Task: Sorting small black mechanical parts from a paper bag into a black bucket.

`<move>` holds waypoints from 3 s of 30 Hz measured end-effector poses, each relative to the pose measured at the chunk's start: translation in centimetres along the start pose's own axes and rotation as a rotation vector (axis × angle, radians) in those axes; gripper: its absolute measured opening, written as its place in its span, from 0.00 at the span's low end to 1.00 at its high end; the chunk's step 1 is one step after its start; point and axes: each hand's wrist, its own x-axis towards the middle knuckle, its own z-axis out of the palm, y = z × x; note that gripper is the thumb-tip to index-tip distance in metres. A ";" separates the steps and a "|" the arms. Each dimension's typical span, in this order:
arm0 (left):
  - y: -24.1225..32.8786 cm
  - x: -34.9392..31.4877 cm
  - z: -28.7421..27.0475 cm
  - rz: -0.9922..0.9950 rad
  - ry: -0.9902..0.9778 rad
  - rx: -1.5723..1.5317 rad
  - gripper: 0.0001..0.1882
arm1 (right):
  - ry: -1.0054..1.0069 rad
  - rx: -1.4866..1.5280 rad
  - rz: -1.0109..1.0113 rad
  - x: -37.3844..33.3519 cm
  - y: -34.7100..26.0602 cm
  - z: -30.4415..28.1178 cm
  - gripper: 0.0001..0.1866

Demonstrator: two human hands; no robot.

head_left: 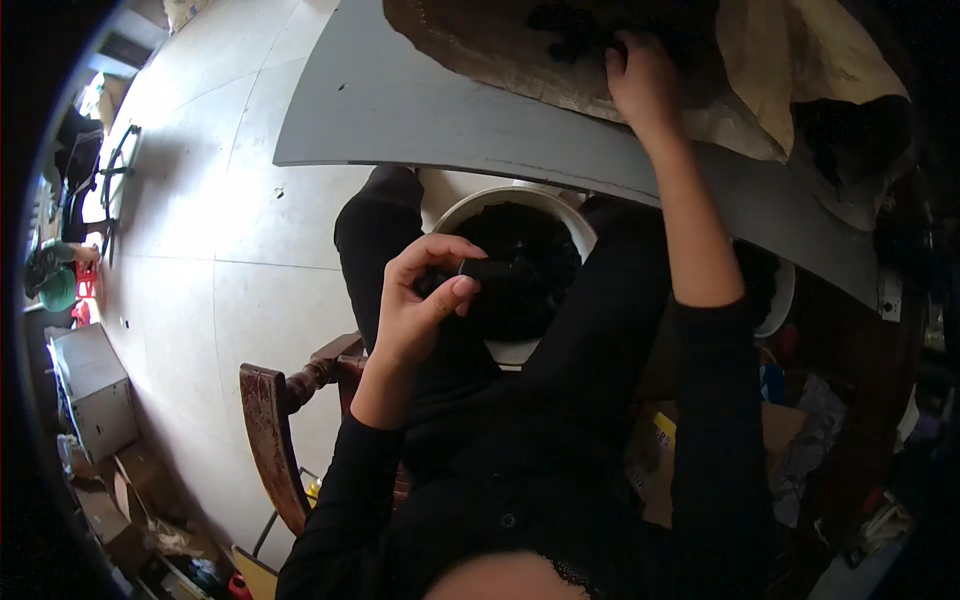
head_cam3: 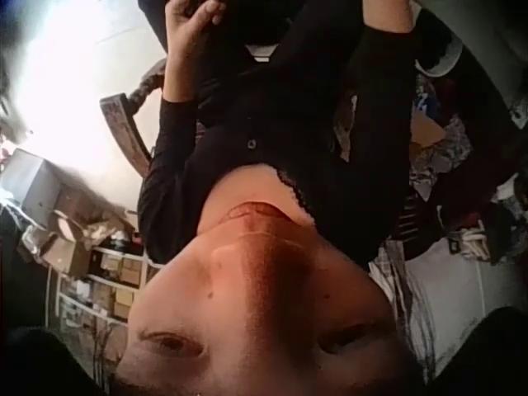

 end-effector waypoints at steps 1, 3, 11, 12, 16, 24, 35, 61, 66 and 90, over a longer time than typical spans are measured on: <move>0.1 0.1 -0.1 0.000 0.006 -0.038 0.14 | -0.004 0.014 -0.006 0.1 0.5 1.0 0.14; 0.2 0.1 -0.3 0.020 -0.004 -0.049 0.14 | -0.175 -0.018 0.053 0.5 0.5 1.4 0.16; 0.1 0.1 -0.1 0.056 -0.042 -0.078 0.14 | -0.378 0.141 0.300 1.8 2.1 1.6 0.15; 0.1 0.1 -0.2 0.041 -0.064 -0.057 0.14 | -0.288 0.387 0.323 2.0 2.6 1.8 0.15; -0.4 1.0 -0.6 0.117 -0.275 0.387 0.19 | -0.174 0.975 0.686 1.3 2.5 0.0 0.14; 0.3 1.7 1.3 0.167 -0.038 0.235 0.31 | -0.879 1.666 0.457 -6.4 -9.0 -10.1 0.16; -0.5 -0.3 0.9 0.223 0.002 0.359 0.08 | -0.703 1.960 0.793 -14.5 -14.7 -12.4 0.35; -3.9 -8.2 1.6 -0.228 0.091 0.018 0.10 | -0.438 1.185 0.359 -23.7 -16.8 -13.5 0.12; -3.9 -8.0 -0.6 0.161 -0.225 0.720 0.14 | -0.849 1.832 1.185 -23.2 -15.8 -13.9 0.09; 0.2 -4.2 -2.1 0.148 -0.502 0.488 0.12 | -1.255 1.402 0.155 -17.3 -15.4 -14.5 0.15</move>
